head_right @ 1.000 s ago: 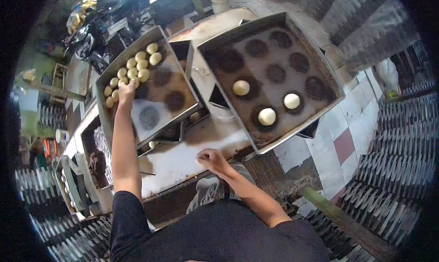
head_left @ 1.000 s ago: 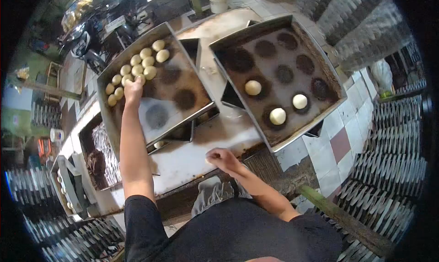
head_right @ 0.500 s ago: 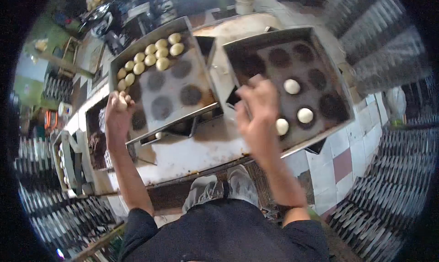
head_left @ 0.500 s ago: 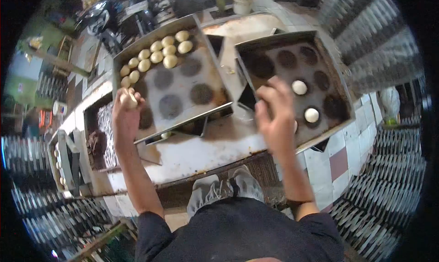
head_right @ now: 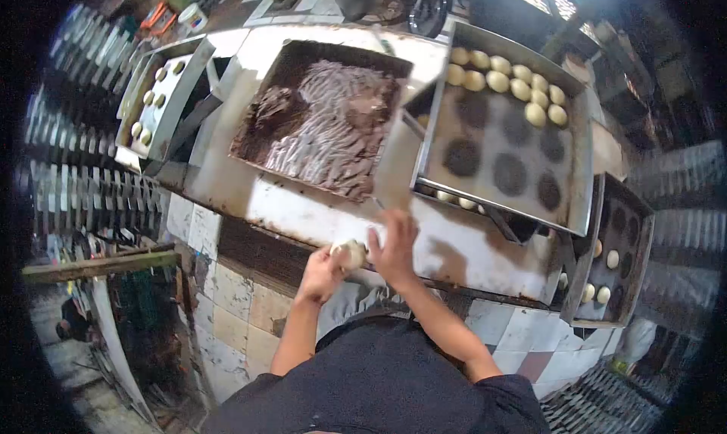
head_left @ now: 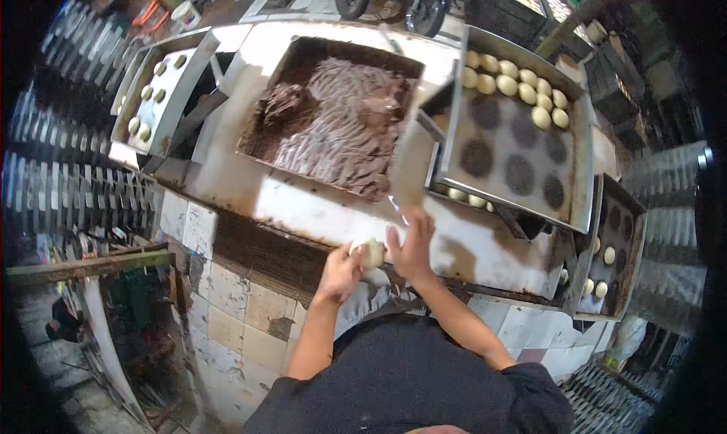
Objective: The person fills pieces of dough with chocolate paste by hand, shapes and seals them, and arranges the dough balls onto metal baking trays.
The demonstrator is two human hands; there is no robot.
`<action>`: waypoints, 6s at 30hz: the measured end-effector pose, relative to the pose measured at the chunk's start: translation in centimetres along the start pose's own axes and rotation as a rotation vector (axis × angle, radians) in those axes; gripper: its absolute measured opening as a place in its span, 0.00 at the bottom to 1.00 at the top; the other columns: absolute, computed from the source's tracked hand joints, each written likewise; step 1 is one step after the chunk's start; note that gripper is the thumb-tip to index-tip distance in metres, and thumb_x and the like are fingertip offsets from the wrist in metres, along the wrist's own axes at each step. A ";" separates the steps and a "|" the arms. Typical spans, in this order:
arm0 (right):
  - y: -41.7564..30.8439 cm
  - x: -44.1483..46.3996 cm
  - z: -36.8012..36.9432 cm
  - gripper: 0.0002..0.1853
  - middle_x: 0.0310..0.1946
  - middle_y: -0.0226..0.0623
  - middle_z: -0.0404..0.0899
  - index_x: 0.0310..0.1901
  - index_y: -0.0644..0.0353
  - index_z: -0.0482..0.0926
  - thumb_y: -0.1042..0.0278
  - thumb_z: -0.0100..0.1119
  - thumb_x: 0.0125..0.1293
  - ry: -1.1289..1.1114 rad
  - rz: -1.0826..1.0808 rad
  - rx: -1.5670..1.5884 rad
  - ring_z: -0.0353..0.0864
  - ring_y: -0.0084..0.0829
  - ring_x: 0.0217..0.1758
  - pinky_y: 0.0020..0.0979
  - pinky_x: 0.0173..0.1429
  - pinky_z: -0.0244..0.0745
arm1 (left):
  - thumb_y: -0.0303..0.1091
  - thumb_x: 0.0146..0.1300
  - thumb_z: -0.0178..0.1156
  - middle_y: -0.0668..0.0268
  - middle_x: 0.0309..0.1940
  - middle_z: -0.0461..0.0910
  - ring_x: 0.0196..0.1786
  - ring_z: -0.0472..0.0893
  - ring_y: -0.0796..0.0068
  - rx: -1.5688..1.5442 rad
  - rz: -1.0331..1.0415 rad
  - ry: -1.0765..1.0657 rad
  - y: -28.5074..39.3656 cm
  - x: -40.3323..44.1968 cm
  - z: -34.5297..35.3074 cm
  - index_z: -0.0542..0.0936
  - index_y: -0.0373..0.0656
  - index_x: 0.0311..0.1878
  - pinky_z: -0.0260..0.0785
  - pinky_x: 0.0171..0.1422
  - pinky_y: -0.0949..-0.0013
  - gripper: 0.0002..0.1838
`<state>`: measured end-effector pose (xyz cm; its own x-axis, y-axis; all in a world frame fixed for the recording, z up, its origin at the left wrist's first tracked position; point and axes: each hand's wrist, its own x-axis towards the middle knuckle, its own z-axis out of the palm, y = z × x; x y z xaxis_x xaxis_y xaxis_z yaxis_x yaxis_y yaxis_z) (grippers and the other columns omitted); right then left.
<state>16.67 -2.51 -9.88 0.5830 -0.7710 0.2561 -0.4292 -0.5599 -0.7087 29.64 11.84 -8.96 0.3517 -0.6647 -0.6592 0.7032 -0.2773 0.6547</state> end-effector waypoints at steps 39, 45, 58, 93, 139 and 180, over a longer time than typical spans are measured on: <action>-4.1 7.8 3.3 0.05 0.37 0.33 0.83 0.38 0.66 0.79 0.78 0.67 0.70 -0.006 0.217 0.237 0.78 0.22 0.41 0.26 0.48 0.75 | 0.46 0.84 0.50 0.57 0.52 0.87 0.52 0.87 0.67 -0.605 0.123 -0.145 12.4 10.0 -3.2 0.80 0.37 0.62 0.80 0.53 0.63 0.21; 3.0 5.6 -0.6 0.09 0.42 0.44 0.87 0.48 0.63 0.86 0.76 0.69 0.66 -0.070 0.194 0.070 0.88 0.40 0.45 0.34 0.53 0.81 | 0.36 0.80 0.60 0.62 0.56 0.85 0.58 0.84 0.72 -0.425 0.184 -0.302 9.5 4.1 0.6 0.77 0.37 0.66 0.77 0.65 0.64 0.18; 3.6 -4.3 -24.9 0.16 0.60 0.40 0.81 0.56 0.66 0.87 0.85 0.67 0.67 -0.233 0.064 1.132 0.83 0.30 0.60 0.30 0.63 0.81 | 0.39 0.82 0.56 0.71 0.43 0.80 0.40 0.76 0.87 0.265 0.418 -0.152 -2.0 -9.3 24.0 0.76 0.38 0.71 0.74 0.45 0.78 0.22; 18.9 -9.8 -14.5 0.10 0.44 0.49 0.86 0.46 0.66 0.85 0.71 0.71 0.67 0.416 0.635 0.219 0.86 0.44 0.46 0.40 0.52 0.80 | 0.39 0.77 0.60 0.52 0.71 0.76 0.70 0.76 0.58 0.892 0.495 -0.653 3.6 0.1 15.8 0.72 0.37 0.75 0.66 0.77 0.56 0.28; 26.0 -16.7 -51.9 0.17 0.70 0.51 0.77 0.62 0.64 0.83 0.69 0.57 0.76 0.607 0.666 -0.887 0.72 0.56 0.75 0.52 0.78 0.67 | 0.32 0.72 0.62 0.62 0.48 0.79 0.49 0.80 0.71 0.506 0.805 -0.331 11.1 8.7 39.1 0.77 0.40 0.58 0.76 0.51 0.68 0.15; -9.6 12.9 1.5 0.09 0.45 0.49 0.85 0.49 0.62 0.82 0.76 0.58 0.68 -0.314 0.064 -0.755 0.87 0.54 0.42 0.47 0.44 0.83 | 0.26 0.78 0.56 0.51 0.56 0.84 0.60 0.86 0.59 -0.295 0.212 -0.195 18.2 4.2 -18.2 0.72 0.35 0.72 0.84 0.63 0.59 0.21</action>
<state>29.35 -6.62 -0.70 0.6593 -0.7505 -0.0453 -0.7518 -0.6572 -0.0537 55.16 16.57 -6.55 0.4042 -0.8124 -0.4202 0.7848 0.0721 0.6155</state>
